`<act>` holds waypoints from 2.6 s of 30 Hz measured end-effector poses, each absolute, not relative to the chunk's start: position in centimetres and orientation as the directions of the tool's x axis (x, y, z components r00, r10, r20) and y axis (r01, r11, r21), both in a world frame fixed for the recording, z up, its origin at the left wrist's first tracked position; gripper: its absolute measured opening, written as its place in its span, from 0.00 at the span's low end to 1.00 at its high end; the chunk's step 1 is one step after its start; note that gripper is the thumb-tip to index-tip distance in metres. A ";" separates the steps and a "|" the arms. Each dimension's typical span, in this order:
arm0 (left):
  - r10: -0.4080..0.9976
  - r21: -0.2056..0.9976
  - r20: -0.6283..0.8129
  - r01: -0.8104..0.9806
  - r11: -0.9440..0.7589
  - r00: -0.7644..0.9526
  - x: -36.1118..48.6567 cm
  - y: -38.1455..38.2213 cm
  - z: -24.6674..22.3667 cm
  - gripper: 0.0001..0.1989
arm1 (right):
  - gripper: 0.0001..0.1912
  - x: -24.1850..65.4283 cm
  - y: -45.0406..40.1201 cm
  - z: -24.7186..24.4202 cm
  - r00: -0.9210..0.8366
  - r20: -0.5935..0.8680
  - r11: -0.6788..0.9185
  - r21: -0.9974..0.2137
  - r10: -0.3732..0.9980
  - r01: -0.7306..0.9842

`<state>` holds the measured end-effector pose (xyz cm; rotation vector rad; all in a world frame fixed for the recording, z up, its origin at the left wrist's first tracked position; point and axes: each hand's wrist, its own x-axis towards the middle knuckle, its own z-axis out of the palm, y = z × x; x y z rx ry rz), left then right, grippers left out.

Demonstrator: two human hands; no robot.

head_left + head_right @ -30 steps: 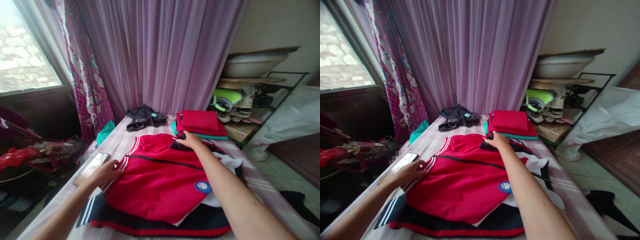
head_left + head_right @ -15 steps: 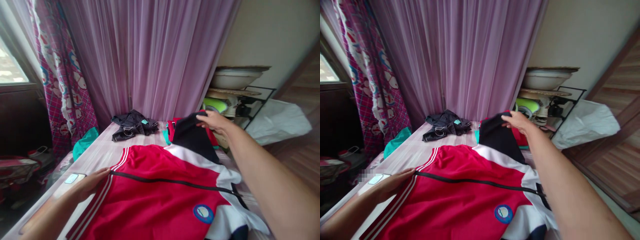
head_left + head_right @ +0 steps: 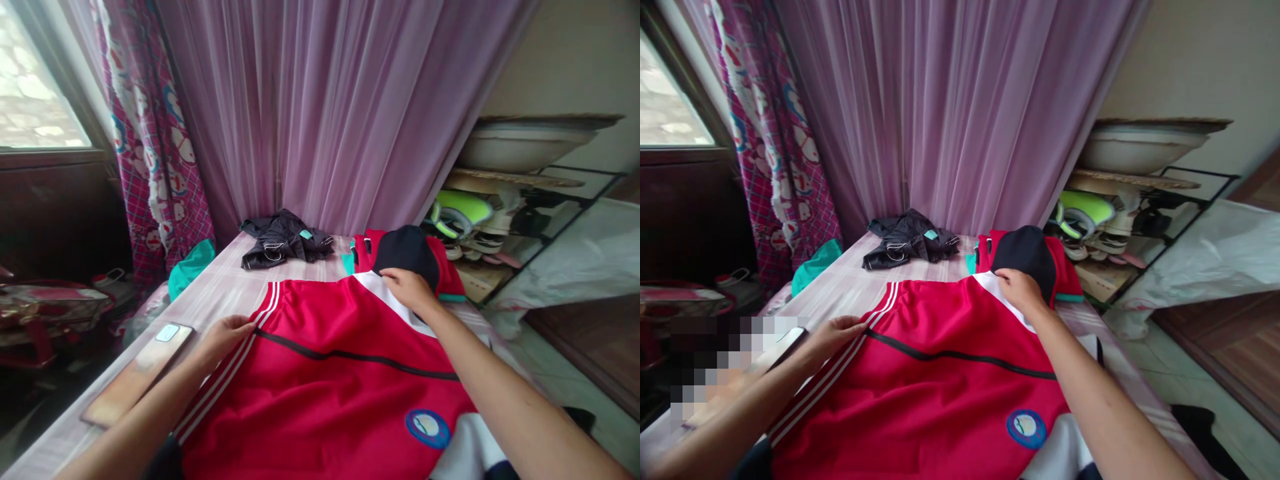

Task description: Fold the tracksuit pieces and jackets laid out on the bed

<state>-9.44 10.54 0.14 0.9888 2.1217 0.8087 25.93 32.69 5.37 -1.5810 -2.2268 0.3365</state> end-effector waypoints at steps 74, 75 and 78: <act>0.828 0.556 -0.177 0.640 0.531 -0.533 -12.2 4.5 -0.5 0.39 | 0.19 35.1 19.5 -0.1 -0.258 0.288 0.328 -0.230 0.922 0.916; 0.822 0.565 -0.200 0.622 0.542 -0.534 -12.3 4.2 -0.5 0.40 | 0.18 36.7 18.6 -0.1 -0.161 0.253 0.219 -0.224 0.954 0.950; 0.798 0.599 -0.286 0.551 0.582 -0.531 -12.8 3.2 -0.6 0.42 | 0.18 41.2 16.2 -0.8 0.070 0.151 -0.037 -0.207 0.986 0.978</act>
